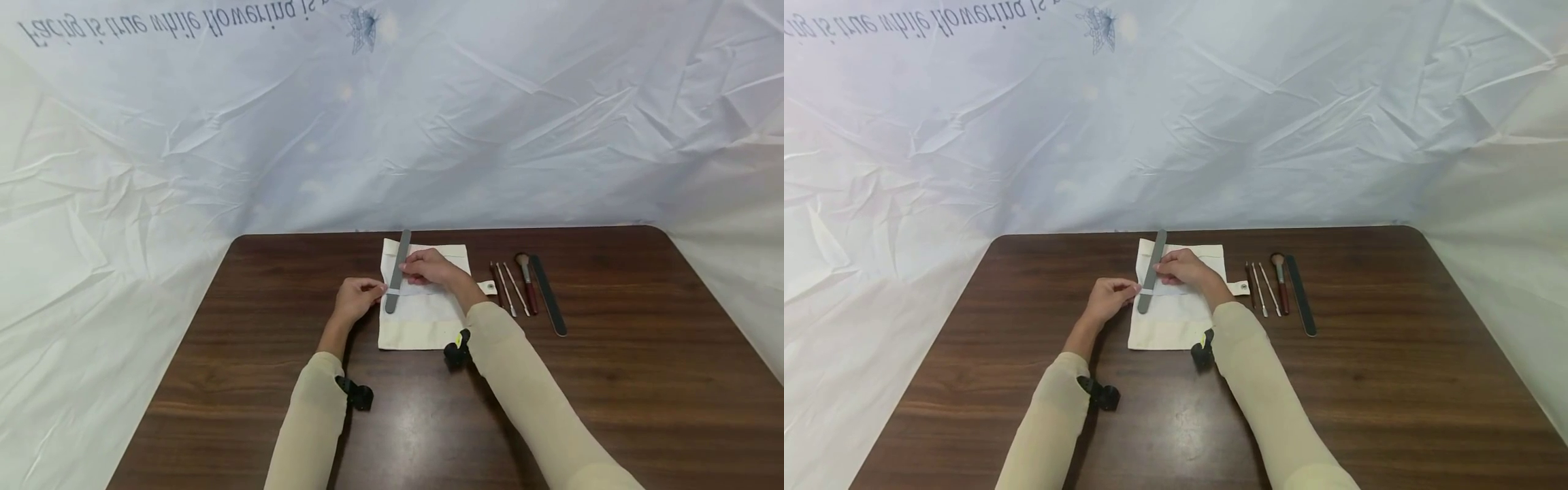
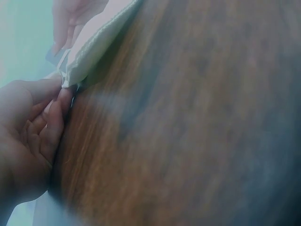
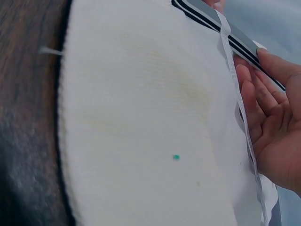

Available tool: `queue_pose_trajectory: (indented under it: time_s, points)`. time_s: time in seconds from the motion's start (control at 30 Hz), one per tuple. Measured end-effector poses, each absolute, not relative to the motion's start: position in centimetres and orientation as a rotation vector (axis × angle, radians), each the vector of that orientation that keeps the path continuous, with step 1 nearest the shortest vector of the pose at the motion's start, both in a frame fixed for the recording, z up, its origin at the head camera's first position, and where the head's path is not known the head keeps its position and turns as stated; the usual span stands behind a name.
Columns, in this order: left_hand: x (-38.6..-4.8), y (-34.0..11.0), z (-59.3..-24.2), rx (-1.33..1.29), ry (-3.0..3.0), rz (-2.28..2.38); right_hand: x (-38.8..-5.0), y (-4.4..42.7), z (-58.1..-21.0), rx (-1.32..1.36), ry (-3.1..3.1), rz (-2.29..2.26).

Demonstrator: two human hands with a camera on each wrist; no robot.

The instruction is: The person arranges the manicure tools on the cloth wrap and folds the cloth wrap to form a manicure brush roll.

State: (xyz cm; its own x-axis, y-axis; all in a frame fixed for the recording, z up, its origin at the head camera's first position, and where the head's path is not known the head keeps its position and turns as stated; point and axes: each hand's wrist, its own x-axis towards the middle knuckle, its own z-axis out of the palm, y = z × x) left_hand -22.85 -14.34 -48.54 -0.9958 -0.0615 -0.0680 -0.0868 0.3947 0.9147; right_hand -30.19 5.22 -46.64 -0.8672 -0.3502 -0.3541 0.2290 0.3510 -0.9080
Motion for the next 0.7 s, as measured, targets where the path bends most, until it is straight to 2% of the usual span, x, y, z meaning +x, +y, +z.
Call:
queue_pose_trajectory:
  time_s: [0.37,0.7]
  points:
    - [-22.67,-14.41,-48.25,-0.11,2.636,1.655,-30.15,5.08,-46.5,-0.032,2.057,-1.681]
    - [-22.5,-14.59,-48.41,-0.082,2.63,1.667,-30.35,4.45,-46.53,0.245,1.92,-1.918]
